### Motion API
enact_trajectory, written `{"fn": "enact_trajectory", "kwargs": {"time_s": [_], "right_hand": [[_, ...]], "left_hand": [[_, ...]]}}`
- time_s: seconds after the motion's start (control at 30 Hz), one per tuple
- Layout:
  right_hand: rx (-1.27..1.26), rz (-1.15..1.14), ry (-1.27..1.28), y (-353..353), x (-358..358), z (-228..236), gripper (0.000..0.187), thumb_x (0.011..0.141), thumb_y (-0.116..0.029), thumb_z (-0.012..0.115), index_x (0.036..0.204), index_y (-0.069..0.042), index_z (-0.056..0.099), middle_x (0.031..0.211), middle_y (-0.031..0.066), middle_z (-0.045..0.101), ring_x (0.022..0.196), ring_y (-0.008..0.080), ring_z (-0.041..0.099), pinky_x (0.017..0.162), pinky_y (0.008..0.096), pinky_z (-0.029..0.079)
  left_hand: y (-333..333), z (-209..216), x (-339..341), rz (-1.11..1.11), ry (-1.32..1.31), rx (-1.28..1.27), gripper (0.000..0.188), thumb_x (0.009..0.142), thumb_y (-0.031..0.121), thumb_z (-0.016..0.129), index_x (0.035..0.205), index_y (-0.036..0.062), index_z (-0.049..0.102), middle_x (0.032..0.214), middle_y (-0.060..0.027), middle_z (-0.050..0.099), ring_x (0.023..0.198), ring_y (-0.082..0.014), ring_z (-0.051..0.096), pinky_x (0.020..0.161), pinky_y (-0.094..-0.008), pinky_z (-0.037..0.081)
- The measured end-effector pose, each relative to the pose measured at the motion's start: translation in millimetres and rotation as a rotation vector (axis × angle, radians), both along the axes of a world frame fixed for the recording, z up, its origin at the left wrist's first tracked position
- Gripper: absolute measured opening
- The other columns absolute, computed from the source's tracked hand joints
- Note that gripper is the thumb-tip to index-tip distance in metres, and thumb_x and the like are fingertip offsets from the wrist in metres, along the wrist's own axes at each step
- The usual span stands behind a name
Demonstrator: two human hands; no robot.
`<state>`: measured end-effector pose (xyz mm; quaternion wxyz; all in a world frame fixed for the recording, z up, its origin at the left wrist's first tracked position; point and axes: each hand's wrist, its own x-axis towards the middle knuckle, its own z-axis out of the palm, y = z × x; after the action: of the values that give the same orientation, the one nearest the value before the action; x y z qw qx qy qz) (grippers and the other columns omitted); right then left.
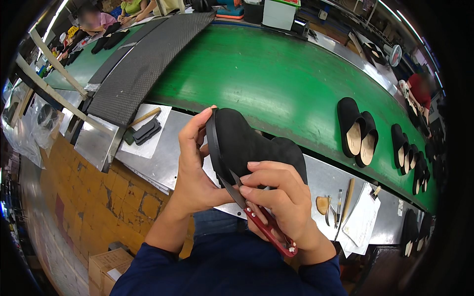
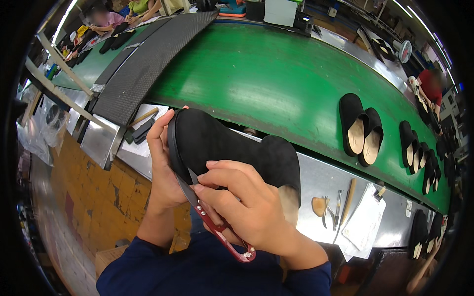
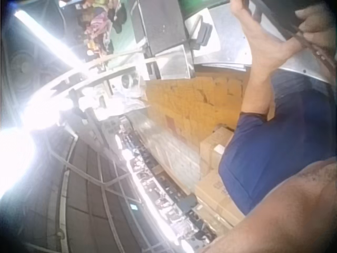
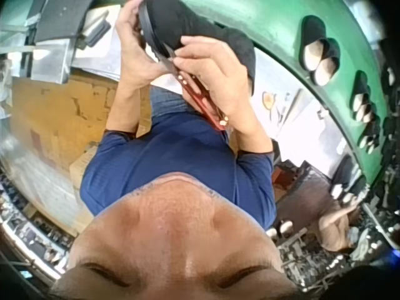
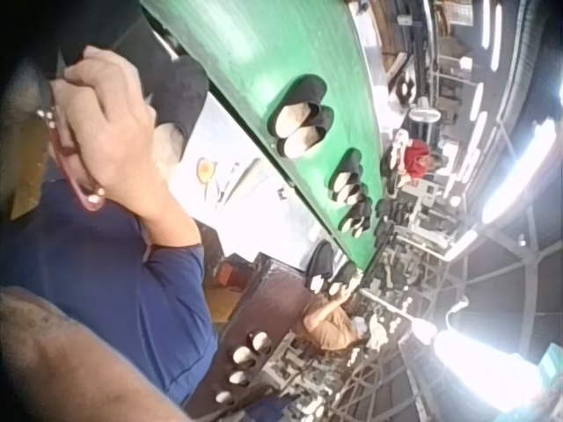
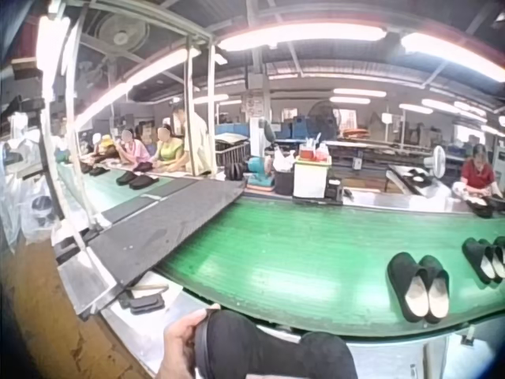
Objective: The person trims excess material from the edges of black slip-on shoes using a red utility knife. They pick up each shoe, cut along the perimeter, inspect the result, and place the finished pair on a green conveyor belt. The process is repeated for multiple pairs.
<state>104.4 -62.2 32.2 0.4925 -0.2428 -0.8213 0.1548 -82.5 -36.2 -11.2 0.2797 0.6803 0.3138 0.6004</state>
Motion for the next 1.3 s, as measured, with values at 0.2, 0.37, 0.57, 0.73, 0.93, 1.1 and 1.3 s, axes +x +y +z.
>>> {"fn": "enact_trajectory", "kwargs": {"time_s": [0.2, 0.37, 0.57, 0.73, 0.93, 1.1, 1.3], "right_hand": [[0.010, -0.005, -0.073, -1, -3, 6, 0.023, 0.072, -0.004, 0.078, 0.092, -0.005, 0.067, 0.101, 0.0075, 0.066, 0.103, 0.0323, 0.066, 0.069, 0.0325, 0.058], [-0.025, 0.049, -0.028, 4, 2, 2, 0.022, 0.073, -0.004, 0.077, 0.092, -0.004, 0.066, 0.101, 0.0079, 0.066, 0.103, 0.0320, 0.066, 0.069, 0.0326, 0.058], [0.057, 0.000, -0.067, 2, -1, 0, 0.026, 0.069, -0.004, 0.077, 0.093, -0.004, 0.067, 0.102, 0.0083, 0.067, 0.105, 0.0316, 0.065, 0.073, 0.0328, 0.058], [-0.032, 0.064, -0.032, 2, 6, -1, 0.036, 0.064, -0.005, 0.081, 0.098, -0.005, 0.067, 0.103, 0.0081, 0.067, 0.105, 0.0321, 0.065, 0.075, 0.0339, 0.057], [0.041, 0.006, -0.035, 2, 1, 1, 0.032, 0.065, -0.003, 0.079, 0.095, -0.004, 0.068, 0.103, 0.0089, 0.067, 0.100, 0.0315, 0.066, 0.076, 0.0337, 0.057], [0.000, 0.076, -0.044, 4, 5, 3, 0.032, 0.066, -0.003, 0.077, 0.097, -0.002, 0.068, 0.102, 0.0096, 0.066, 0.101, 0.0321, 0.065, 0.079, 0.0360, 0.056], [0.007, 0.049, 0.001, 2, 5, -1, 0.032, 0.066, -0.004, 0.078, 0.097, -0.002, 0.067, 0.102, 0.0101, 0.066, 0.105, 0.0331, 0.064, 0.082, 0.0373, 0.055]], "left_hand": [[-1, 4, 0, 0.007, 0.012, -0.012, 0.123, 0.054, 0.022, 0.097, 0.150, 0.0050, 0.021, 0.145, -0.0164, 0.038, 0.133, -0.0269, 0.046, 0.102, -0.0417, 0.049], [-1, -1, -3, -0.006, -0.024, -0.020, 0.125, 0.052, 0.021, 0.098, 0.150, 0.0053, 0.022, 0.146, -0.0153, 0.037, 0.134, -0.0276, 0.044, 0.103, -0.0424, 0.049], [0, 0, 1, 0.016, -0.020, -0.019, 0.124, 0.052, 0.022, 0.099, 0.149, 0.0053, 0.024, 0.145, -0.0146, 0.037, 0.136, -0.0280, 0.043, 0.104, -0.0443, 0.047], [1, 0, -2, -0.018, 0.001, -0.020, 0.124, 0.052, 0.023, 0.098, 0.149, 0.0048, 0.024, 0.144, -0.0147, 0.038, 0.135, -0.0283, 0.044, 0.105, -0.0455, 0.046], [0, 0, 1, -0.021, 0.000, -0.001, 0.126, 0.051, 0.025, 0.099, 0.149, 0.0047, 0.023, 0.146, -0.0157, 0.036, 0.135, -0.0290, 0.045, 0.106, -0.0459, 0.045], [1, 2, -2, -0.038, 0.011, 0.005, 0.127, 0.050, 0.025, 0.100, 0.150, 0.0047, 0.023, 0.148, -0.0162, 0.035, 0.135, -0.0290, 0.044, 0.106, -0.0456, 0.045], [1, 0, 0, -0.033, 0.029, 0.019, 0.126, 0.051, 0.023, 0.099, 0.150, 0.0058, 0.023, 0.149, -0.0167, 0.035, 0.134, -0.0285, 0.045, 0.105, -0.0451, 0.046]]}}
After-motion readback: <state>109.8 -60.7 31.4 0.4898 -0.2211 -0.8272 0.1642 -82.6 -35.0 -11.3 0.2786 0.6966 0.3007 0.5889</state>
